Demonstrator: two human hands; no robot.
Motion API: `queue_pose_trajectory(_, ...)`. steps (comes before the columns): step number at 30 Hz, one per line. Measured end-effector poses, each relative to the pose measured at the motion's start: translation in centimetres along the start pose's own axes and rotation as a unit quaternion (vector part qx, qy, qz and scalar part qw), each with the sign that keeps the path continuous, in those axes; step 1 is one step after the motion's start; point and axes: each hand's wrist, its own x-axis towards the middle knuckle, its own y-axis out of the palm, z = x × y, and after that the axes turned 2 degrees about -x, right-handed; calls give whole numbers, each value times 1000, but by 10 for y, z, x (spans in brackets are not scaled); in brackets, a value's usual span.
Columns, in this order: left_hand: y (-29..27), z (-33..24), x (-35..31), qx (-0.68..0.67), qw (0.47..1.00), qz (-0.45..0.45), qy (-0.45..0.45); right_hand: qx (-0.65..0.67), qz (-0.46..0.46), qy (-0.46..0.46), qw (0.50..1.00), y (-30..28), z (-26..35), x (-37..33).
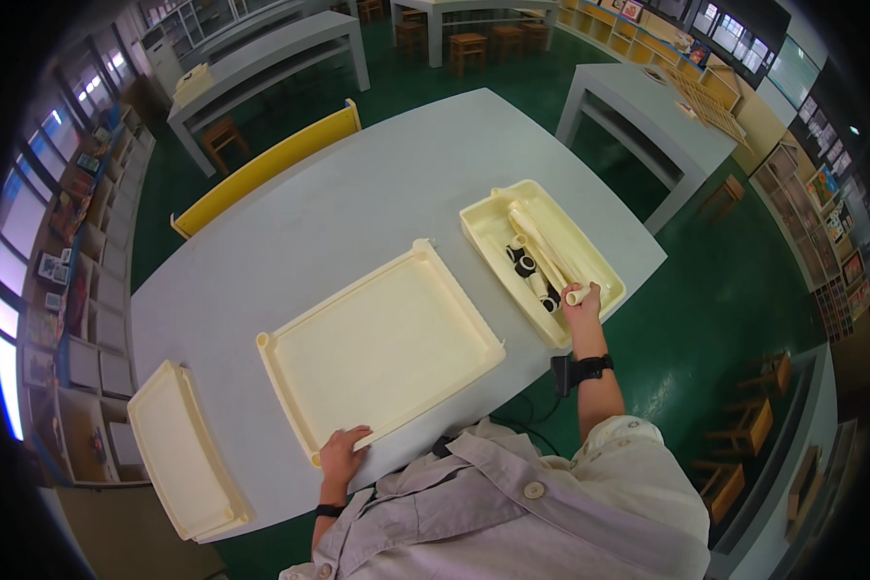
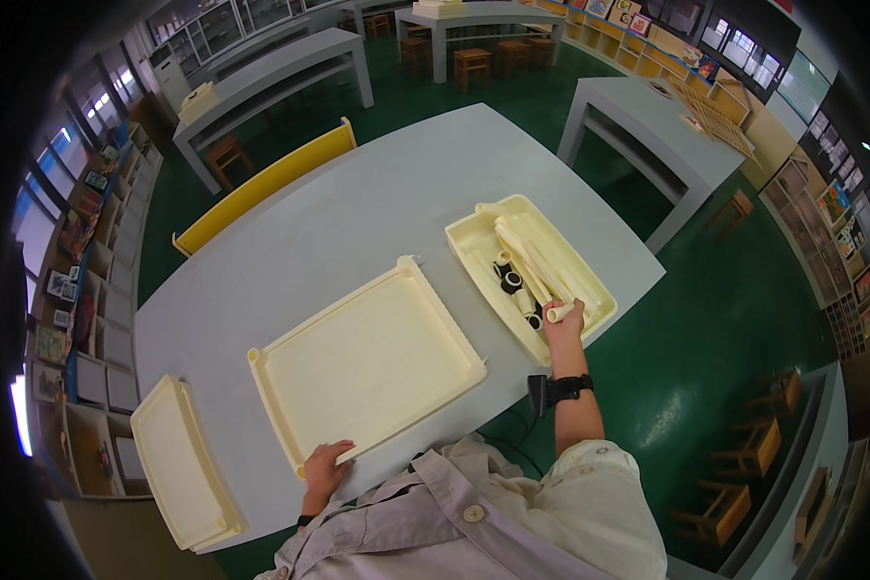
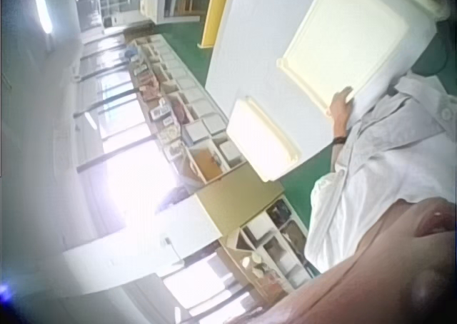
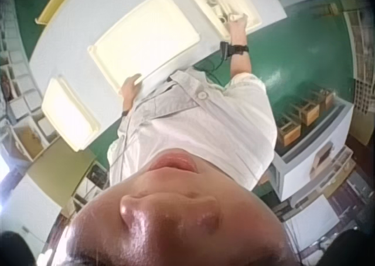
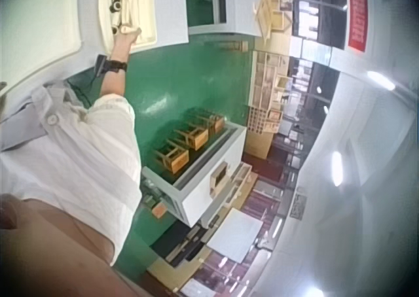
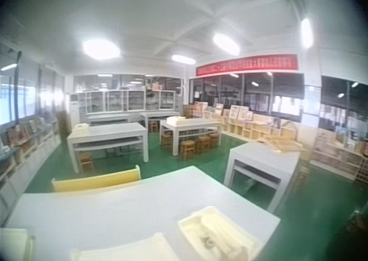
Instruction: Assembling a three-tier plastic storage trolley by connecting trays and poles.
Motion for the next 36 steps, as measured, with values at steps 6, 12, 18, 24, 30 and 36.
queue_pose_trajectory(6,0,4,-1,-22,1000,7,-6,-24,22,-59,998,4,-24,-23)
queue_pose_trajectory(12,-2,7,0,-12,1000,28,2,162,55,44,984,16,-15,-37)
queue_pose_trajectory(18,-4,8,1,-14,999,38,11,195,32,52,979,38,-10,-44)
queue_pose_trajectory(24,-3,27,-2,-59,997,35,31,-168,239,-183,939,53,-71,-145)
queue_pose_trajectory(30,-46,49,33,-361,931,51,-15,-568,584,-405,415,11,-159,-199)
queue_pose_trajectory(36,-116,40,48,-762,608,-60,-215,-556,766,-305,106,-44,-273,-212)
